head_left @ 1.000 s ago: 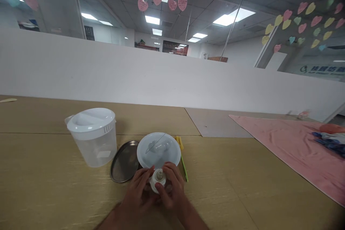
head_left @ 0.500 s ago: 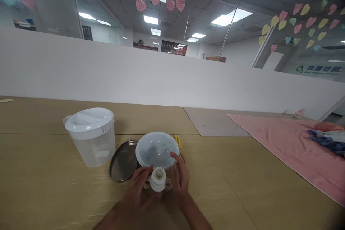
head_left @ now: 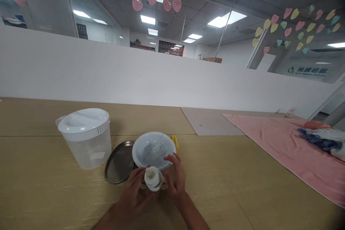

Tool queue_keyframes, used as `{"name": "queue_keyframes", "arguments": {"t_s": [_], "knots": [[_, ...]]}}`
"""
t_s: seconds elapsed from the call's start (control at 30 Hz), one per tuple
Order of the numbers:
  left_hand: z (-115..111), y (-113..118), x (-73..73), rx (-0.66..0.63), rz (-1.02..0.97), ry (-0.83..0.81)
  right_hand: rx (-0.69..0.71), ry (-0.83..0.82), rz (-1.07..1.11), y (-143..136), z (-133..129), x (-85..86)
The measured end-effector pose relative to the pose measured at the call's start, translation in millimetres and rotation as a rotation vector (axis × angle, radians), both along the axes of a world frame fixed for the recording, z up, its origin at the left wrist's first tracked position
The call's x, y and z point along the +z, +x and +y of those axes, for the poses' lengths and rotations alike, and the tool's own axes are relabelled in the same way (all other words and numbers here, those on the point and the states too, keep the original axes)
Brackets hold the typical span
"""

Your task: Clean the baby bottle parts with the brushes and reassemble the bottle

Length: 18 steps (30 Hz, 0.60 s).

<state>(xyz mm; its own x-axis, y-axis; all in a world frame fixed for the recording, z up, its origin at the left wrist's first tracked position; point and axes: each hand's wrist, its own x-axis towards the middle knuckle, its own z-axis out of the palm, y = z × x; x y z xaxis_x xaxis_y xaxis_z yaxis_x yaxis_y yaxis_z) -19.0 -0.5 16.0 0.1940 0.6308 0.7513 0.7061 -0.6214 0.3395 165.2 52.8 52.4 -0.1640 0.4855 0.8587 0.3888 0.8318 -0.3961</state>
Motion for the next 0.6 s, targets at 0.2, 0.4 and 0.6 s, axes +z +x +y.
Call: {"name": "queue_keyframes", "arguments": {"t_s": [0.2,0.4,0.6], "knots": [[1,0,-2.1,-0.053,-0.043,-0.028,0.203,0.068,-0.275,-14,-15,11.9],[-1,1,-0.3,-0.002,-0.019,-0.064,0.11,0.202,-0.152,-14,-17,9.5],[-2,1,2.2,-0.001,0.006,-0.071,-0.007,0.159,-0.052,-6,-13,-4.3]]}}
